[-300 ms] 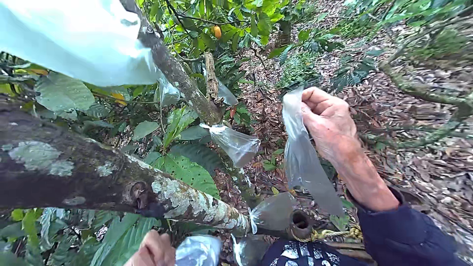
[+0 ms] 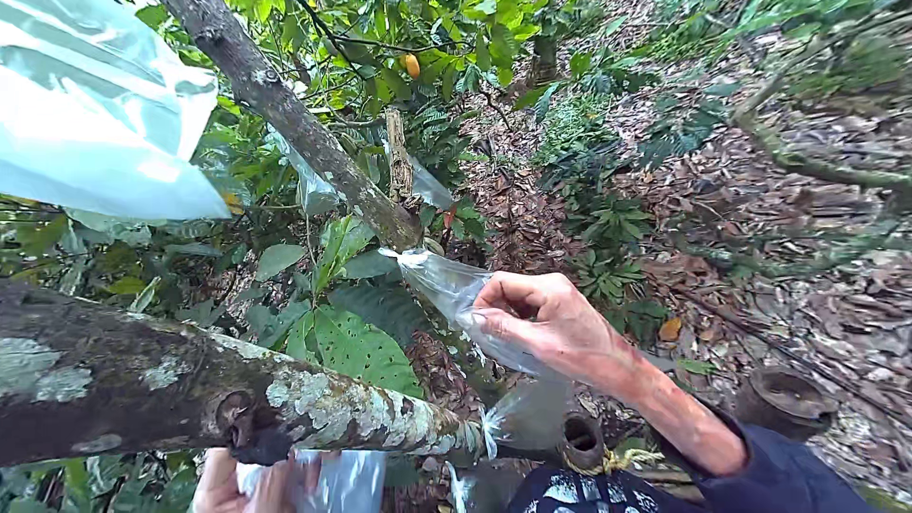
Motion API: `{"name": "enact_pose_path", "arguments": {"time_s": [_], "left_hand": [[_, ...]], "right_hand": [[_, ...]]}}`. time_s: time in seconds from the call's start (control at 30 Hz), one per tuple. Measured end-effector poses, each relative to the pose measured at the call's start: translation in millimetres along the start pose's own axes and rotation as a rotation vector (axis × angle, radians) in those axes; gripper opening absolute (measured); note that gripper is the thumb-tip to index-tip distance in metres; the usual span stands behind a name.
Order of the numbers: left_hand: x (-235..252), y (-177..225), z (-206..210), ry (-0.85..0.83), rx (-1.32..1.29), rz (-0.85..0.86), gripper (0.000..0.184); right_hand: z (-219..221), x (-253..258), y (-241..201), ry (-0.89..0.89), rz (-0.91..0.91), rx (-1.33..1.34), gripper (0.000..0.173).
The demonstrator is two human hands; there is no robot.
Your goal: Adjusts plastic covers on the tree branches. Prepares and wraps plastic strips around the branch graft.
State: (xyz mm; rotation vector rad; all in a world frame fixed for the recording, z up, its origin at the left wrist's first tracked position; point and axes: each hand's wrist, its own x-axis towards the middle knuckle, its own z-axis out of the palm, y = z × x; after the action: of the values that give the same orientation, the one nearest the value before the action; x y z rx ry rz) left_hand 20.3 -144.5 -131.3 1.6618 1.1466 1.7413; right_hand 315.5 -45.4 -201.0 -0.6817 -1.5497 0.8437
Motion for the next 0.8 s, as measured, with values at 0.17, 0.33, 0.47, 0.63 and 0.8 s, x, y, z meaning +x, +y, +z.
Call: {"name": "enact_pose_path", "arguments": {"time_s": [0.17, 0.33, 0.47, 0.63, 0.8], "left_hand": [[49, -57, 3, -0.139, -0.250, 0.060, 0.023], [111, -114, -3, -0.735, -0.521, 0.015, 0.033], [93, -81, 38, -0.564, 0.039, -0.174, 0.018], [104, -149, 43, -0.789, 0.226, -0.357, 0.023], [97, -236, 25, -0.832, 0.777, -0.709, 0.029]], "right_hand": [[-12, 16, 16, 0.110, 0.072, -0.105, 0.020], [-39, 35, 31, 0.266, 0.253, -0.251, 0.014], [-44, 54, 29, 0.276, 0.220, -0.216, 0.010], [-47, 75, 13, 0.374, 0.120, -0.123, 0.012], [-49, 68, 11, 0.389, 0.156, -0.005, 0.012]]}}
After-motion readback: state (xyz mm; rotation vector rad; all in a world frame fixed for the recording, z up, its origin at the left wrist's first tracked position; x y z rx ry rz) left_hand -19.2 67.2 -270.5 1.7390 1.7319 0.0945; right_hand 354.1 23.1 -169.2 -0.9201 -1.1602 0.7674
